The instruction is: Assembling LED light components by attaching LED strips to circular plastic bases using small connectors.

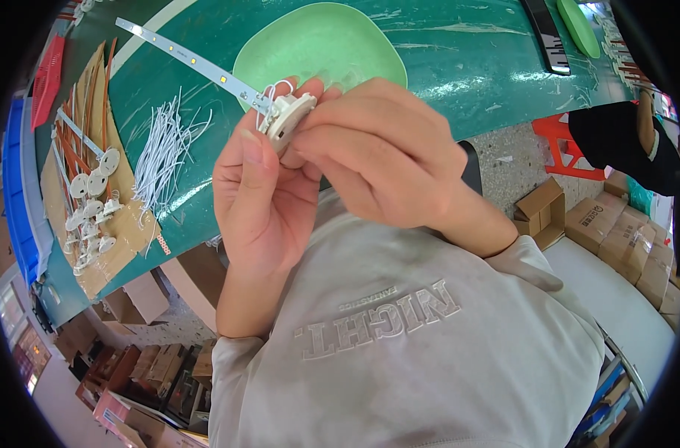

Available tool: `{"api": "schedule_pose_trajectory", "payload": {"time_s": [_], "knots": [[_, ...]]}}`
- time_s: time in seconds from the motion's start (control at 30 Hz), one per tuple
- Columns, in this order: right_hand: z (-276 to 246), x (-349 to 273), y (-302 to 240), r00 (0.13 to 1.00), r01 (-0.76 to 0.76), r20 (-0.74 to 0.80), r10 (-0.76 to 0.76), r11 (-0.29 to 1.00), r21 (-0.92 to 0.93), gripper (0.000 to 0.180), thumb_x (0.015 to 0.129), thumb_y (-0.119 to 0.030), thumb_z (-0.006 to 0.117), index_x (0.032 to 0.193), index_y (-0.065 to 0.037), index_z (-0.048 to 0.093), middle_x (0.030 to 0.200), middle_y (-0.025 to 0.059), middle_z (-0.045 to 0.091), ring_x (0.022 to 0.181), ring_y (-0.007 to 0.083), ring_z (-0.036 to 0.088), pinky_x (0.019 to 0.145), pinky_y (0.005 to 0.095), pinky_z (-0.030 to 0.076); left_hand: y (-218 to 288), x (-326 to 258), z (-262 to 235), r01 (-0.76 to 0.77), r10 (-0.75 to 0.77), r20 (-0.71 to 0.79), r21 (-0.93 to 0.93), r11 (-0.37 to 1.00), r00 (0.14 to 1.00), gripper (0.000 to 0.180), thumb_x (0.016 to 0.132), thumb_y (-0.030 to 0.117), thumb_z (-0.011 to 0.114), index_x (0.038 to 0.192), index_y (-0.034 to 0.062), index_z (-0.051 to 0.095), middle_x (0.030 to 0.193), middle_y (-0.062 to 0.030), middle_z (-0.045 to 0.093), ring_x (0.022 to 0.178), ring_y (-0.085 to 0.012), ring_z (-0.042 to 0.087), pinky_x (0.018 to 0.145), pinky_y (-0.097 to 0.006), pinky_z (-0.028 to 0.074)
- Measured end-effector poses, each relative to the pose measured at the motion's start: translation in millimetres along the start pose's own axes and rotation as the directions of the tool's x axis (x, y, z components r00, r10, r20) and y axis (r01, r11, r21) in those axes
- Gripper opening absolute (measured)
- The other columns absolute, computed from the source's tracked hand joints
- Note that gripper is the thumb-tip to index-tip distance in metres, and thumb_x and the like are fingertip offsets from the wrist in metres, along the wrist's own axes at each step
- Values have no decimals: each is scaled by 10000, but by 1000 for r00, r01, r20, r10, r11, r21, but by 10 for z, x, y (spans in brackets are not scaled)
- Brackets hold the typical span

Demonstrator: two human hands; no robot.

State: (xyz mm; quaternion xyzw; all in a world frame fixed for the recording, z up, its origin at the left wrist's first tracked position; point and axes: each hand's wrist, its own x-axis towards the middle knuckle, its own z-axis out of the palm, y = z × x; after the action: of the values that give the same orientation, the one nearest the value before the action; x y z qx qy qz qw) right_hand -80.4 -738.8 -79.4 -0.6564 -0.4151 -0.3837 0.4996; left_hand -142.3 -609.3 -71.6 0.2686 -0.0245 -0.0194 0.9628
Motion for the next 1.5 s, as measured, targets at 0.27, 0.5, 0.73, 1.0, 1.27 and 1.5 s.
{"api": "schedule_pose_trajectory", "payload": {"time_s": [0.27, 0.5, 0.73, 1.0, 1.27, 1.5], "knots": [[176, -95, -56, 997, 14, -72, -28, 982, -187, 168, 665, 88, 692, 814, 15, 664, 814, 110, 656, 621, 237, 614, 522, 290, 508, -116, -20, 56, -42, 52, -166, 66, 997, 985, 448, 1025, 259, 457, 1360, -40, 441, 1336, -188, 541, 1247, -288, 521, 1052, -398, 431], [176, -79, -56, 997, -20, -81, 8, 989, -149, 125, 690, 45, 711, 807, 22, 671, 781, 102, 648, 608, 234, 611, 518, 294, 502, -79, -24, 1, -90, 110, -178, 117, 989, 978, 450, 1024, 250, 461, 1358, -50, 440, 1325, -209, 544, 1247, -315, 522, 1044, -402, 439], [-467, 316, -166, 585, -789, 363, 725, 406, 461, 297, 800, 42, 695, 1083, 84, 616, 1128, 142, 613, 979, 144, 584, 788, 296, 505, 236, -142, -47, -119, 28, 174, 538, 835, 984, 416, 833, -73, 653, 1222, -157, 532, 1136, -279, 634, 1033, -343, 657, 911, -422, 531], [-311, 313, -134, 364, -899, 682, 634, 48, 435, 127, 834, 58, 669, 959, 56, 688, 922, 121, 693, 818, 129, 634, 710, 261, 513, 165, -200, 114, 45, -73, 56, 393, 919, 996, 420, 815, -114, 657, 1215, -149, 536, 1046, -247, 671, 948, -223, 676, 813, -301, 546], [-185, 228, -350, 439, -818, 469, 766, 124, 562, 100, 894, 9, 637, 957, 63, 692, 883, 120, 709, 774, 115, 653, 660, 231, 523, 114, -247, 71, 39, -44, 9, 349, 936, 999, 409, 823, -98, 674, 1213, -123, 553, 996, -173, 683, 869, -127, 643, 722, -226, 511], [-181, 230, -392, 383, -838, 501, 776, 63, 542, 117, 906, -11, 630, 971, 64, 692, 899, 125, 712, 787, 117, 657, 692, 243, 536, 115, -271, 97, 20, -21, -1, 346, 938, 1000, 396, 830, -79, 681, 1205, -121, 558, 971, -162, 686, 828, -116, 641, 707, -223, 507]]}}
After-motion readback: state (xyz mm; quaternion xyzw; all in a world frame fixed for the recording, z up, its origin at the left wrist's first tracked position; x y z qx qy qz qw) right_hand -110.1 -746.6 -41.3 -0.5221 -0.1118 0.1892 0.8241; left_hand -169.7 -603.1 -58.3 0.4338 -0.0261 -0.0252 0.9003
